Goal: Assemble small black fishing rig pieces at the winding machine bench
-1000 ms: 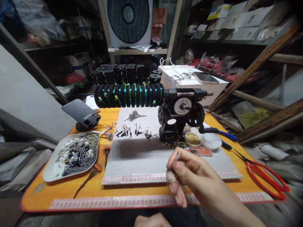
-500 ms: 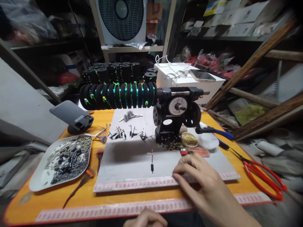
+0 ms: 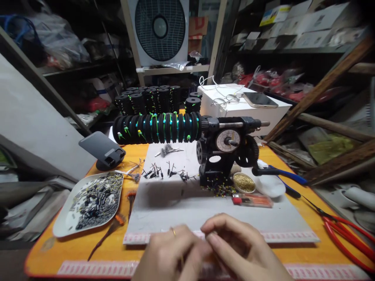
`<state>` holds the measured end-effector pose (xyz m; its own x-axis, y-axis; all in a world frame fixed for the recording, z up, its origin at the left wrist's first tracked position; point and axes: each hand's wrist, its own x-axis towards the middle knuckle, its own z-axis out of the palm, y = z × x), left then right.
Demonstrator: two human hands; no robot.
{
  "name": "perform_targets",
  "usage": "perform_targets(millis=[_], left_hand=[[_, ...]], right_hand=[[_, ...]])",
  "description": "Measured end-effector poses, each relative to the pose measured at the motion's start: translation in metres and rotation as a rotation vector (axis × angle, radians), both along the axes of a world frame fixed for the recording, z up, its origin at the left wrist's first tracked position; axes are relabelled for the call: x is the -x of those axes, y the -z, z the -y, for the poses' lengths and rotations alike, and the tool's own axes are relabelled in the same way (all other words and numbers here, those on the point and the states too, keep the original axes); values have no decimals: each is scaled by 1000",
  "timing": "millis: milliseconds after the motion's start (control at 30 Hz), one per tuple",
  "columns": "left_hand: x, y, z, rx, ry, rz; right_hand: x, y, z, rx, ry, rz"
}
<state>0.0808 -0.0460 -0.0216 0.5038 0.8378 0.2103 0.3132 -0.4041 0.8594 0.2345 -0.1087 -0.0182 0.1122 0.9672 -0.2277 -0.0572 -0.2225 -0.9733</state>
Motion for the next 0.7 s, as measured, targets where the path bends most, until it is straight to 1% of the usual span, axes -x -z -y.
perform_targets(millis=[67,100,167,233,333,433,600,700], left_hand=[[1,-29,-20,-117,-20,49],[-1,-39,-31,-140,-38,81],[-10,-51,-52,-72,-111,202],[-21,-53,-68,-14,-161,285],[-34,-49,-80,15,-156,324],[-40,-49,-82,30,-138,357],[-41,-52,-81,1,-218,473],[-42,-52,-81,-29,-237,475]], right_hand=[[2,-2,-7,-47,44,-17],[3,-4,-12,-69,59,-41],[6,-9,-20,-102,61,-96],[9,-12,-26,-148,60,-84],[11,-11,-28,-181,71,-43],[11,-8,-23,-176,69,-48],[12,-1,-13,-194,66,-22],[14,6,-10,-200,39,-29]])
